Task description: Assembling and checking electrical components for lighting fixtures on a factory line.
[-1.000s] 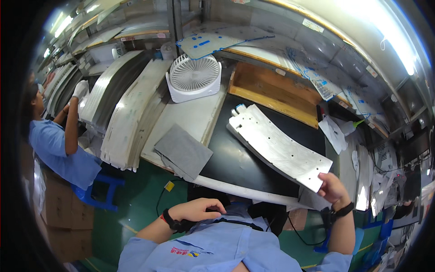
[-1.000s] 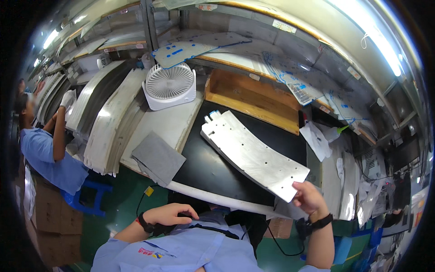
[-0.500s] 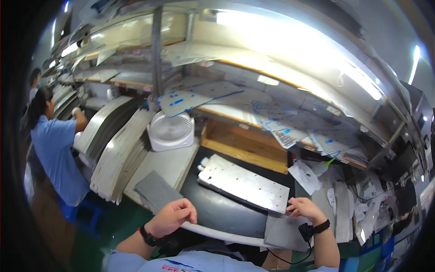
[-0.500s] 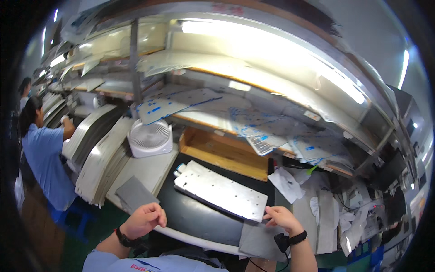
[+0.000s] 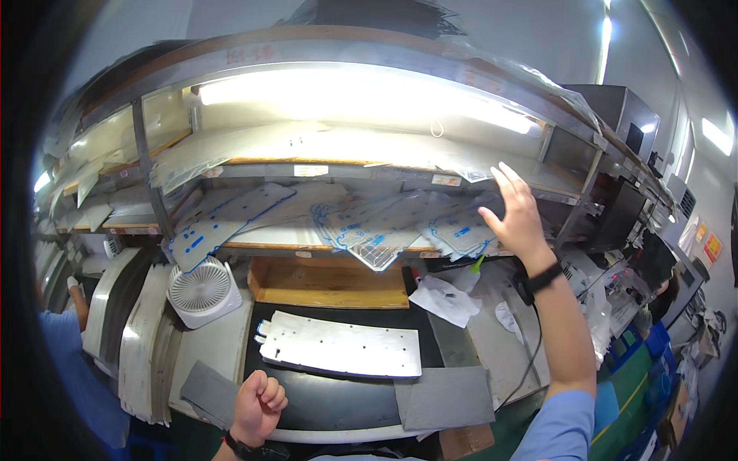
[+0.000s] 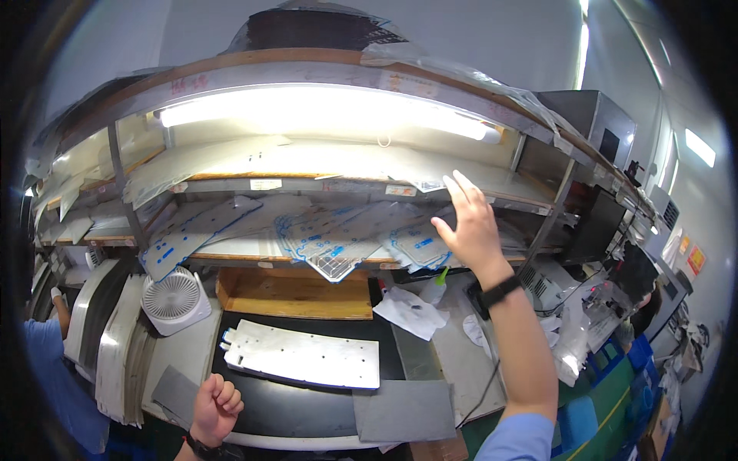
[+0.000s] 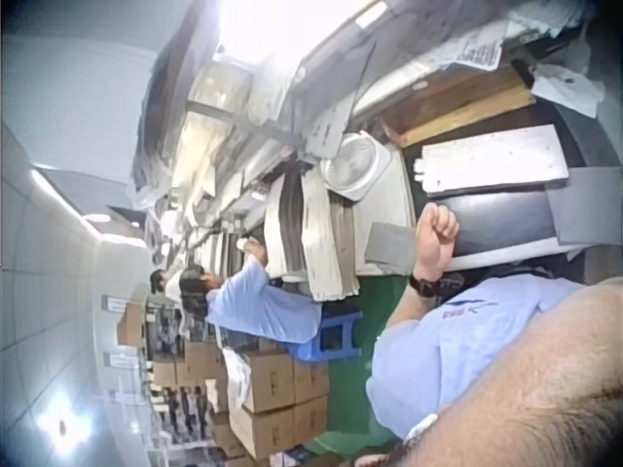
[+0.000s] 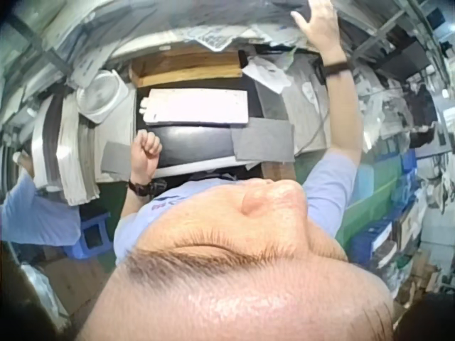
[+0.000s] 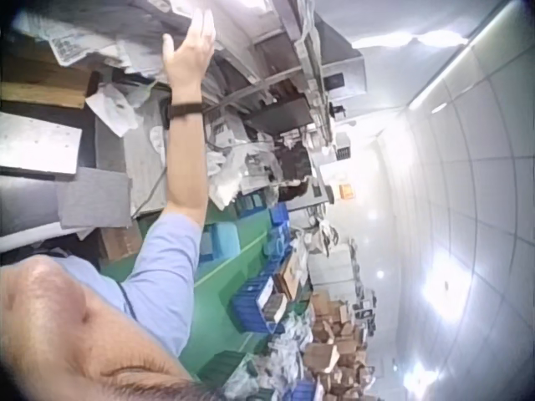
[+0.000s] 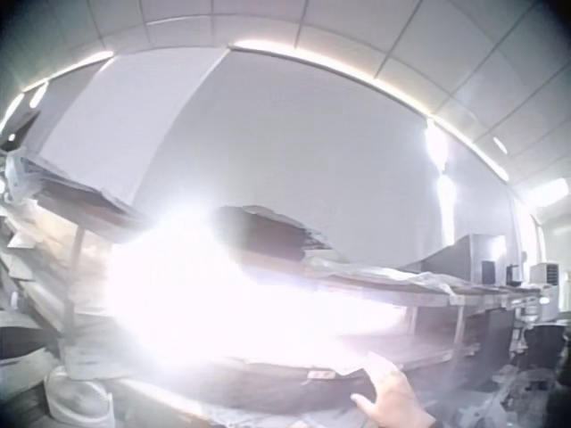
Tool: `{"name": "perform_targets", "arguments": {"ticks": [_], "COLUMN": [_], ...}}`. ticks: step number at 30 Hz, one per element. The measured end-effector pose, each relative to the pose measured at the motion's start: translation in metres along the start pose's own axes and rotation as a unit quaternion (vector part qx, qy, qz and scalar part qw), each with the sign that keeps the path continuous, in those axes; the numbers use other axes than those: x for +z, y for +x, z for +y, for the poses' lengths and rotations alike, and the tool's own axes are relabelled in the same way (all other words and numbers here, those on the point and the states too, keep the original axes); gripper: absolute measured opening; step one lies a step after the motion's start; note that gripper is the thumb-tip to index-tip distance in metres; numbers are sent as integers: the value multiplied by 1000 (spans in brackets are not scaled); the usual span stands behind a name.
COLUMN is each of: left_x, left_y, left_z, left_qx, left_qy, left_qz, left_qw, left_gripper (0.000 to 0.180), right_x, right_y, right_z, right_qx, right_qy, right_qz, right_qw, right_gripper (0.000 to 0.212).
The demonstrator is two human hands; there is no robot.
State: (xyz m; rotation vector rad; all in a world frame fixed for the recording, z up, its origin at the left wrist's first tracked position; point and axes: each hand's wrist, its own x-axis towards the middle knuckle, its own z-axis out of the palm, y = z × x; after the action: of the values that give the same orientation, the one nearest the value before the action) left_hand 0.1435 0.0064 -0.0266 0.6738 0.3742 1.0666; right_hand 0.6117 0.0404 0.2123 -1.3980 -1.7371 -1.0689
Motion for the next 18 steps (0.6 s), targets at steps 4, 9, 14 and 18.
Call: {"name": "perform_targets", "arguments": {"ticks": [4, 9, 14, 18], "left_x": [3, 1, -7, -3], "left_y": [8, 15, 24, 20], "left_z": [-7, -9, -9, -10], "left_qx": [-24, -22, -25, -28], "left_qy": [-5, 0, 6, 40], "left_qz": [12, 32, 36, 22], "left_qw": [1000, 999, 999, 999], "left_gripper": [35, 34, 33, 31], "right_x": [40, 53, 44, 37], "right_y": [2, -4, -11, 19], "right_z": [38, 29, -5, 5], "right_qx": [-22, -20, -52, -24], "right_qy": [-42, -32, -74, -72], "right_qz": [-42, 123, 134, 160], "right_qw": [998, 992, 987, 984], "right_gripper": [49, 21, 14, 18]}}
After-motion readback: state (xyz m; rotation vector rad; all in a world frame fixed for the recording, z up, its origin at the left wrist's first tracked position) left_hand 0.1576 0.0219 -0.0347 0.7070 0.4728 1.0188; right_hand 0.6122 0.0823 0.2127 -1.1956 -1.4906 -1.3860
